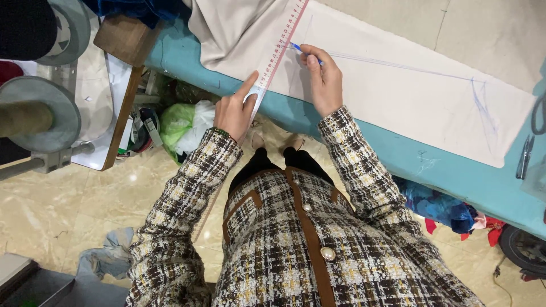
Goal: The person uses a ruler and a blue pen to draw straight lines and curves on a large sheet of white paper laid on a table. They measure and mark the paper repeatedly, creating a pattern layout. Finally, they pick up a pair of scissors to begin cutting along the drawn lines.
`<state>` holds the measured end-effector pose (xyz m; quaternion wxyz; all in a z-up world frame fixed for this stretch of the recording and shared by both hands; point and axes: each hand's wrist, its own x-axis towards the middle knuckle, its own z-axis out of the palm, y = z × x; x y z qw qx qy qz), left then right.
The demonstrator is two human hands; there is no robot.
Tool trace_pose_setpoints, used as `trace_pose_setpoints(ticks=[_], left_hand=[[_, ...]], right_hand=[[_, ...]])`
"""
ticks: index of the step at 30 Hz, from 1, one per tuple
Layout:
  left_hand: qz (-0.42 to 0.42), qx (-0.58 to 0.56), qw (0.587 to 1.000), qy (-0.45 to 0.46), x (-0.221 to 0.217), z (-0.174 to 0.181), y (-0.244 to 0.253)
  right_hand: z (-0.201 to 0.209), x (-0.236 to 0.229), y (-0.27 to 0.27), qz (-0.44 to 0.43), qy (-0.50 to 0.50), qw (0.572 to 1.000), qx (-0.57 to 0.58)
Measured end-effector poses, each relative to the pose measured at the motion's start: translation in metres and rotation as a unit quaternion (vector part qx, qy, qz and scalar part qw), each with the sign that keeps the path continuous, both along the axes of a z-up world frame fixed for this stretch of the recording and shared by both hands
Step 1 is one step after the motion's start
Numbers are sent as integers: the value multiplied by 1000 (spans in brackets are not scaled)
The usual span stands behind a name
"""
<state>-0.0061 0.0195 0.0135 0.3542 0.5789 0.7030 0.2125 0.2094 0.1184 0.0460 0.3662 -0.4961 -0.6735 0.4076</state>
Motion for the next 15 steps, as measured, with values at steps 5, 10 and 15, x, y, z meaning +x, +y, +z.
trace_pose_setpoints(ticks=[5, 10, 15], left_hand=[[-3, 54, 998, 27, 3, -11, -3], [8, 21, 1000, 14, 6, -4, -5], [10, -33, 999, -4, 9, 9, -6]], right_hand=[[0, -2, 0, 4, 5, 1000, 7], [-21, 0, -13, 31, -62, 996, 57], [-19, -6, -69, 83, -162, 980, 86]])
